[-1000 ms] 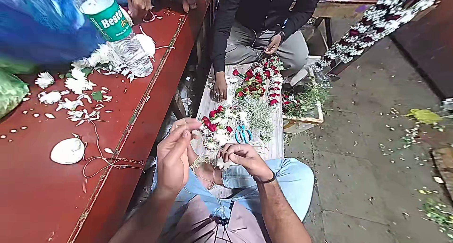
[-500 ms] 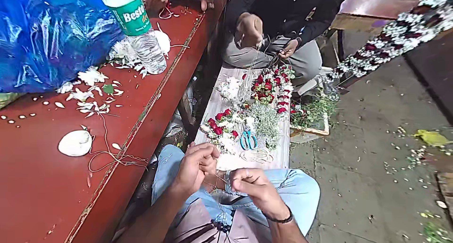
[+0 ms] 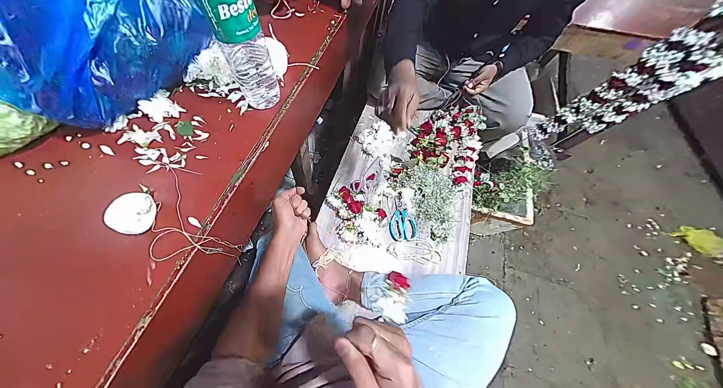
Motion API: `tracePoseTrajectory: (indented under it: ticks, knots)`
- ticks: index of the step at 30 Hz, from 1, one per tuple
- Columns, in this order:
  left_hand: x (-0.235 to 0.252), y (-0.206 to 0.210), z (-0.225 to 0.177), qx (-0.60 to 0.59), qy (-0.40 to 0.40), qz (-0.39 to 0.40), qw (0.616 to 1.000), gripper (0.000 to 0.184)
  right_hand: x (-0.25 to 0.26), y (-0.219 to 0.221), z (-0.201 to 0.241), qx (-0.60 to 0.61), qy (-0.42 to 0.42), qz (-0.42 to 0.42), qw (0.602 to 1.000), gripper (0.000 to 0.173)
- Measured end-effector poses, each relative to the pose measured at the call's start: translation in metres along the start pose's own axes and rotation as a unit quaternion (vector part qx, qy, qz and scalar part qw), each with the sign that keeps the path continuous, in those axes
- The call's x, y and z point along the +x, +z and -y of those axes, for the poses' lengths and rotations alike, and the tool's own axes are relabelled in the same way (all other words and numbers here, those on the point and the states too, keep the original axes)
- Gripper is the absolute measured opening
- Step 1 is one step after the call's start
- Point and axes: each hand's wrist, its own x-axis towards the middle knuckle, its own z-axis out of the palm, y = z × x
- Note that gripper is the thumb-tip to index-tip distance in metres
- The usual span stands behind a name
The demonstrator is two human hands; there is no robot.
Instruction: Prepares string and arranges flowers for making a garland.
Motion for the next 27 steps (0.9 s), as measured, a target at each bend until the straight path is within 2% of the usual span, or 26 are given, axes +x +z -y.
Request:
tracePoseTrajectory:
  ticks: [3, 8, 11, 15, 18, 21, 24, 27]
  knots:
    - [-0.050, 0.011, -0.028, -0.014, 0.004, 0.113, 0.993, 0.035, -0.006, -0.019, -0.014, 0.058, 0.015, 0.017, 0.998, 0.026]
    - [-0.100, 0.013, -0.053, -0.026, -0.010, 0.249, 0.968, 0.044, 0.005, -0.062, -0.023, 0.055, 0.071, 0.006, 0.996, 0.023]
    - [-0.123, -0.004, -0.058, 0.050, 0.013, 0.293, 0.955, 0.041, 0.007, -0.078, -0.023, 0.076, 0.114, -0.015, 0.991, 0.022]
    - [-0.141, -0.034, -0.058, 0.212, 0.127, 0.354, 0.902, 0.041, 0.026, -0.091, -0.026, 0.076, 0.115, -0.033, 0.990, 0.023]
    - [-0.146, -0.051, -0.060, 0.306, 0.200, 0.356, 0.860, 0.038, 0.056, -0.102, -0.053, -0.034, 0.118, -0.052, 0.991, 0.023]
    - [-0.149, -0.062, -0.063, 0.344, 0.229, 0.333, 0.847, 0.037, 0.092, -0.118, -0.103, -0.159, 0.133, -0.086, 0.974, 0.019]
    - [-0.151, -0.066, -0.062, 0.341, 0.234, 0.330, 0.849, 0.036, 0.124, -0.135, -0.145, -0.185, 0.165, -0.118, 0.962, 0.020]
    - [-0.149, -0.066, -0.058, 0.319, 0.232, 0.346, 0.851, 0.035, 0.142, -0.146, -0.170, -0.182, 0.178, -0.161, 0.953, 0.024]
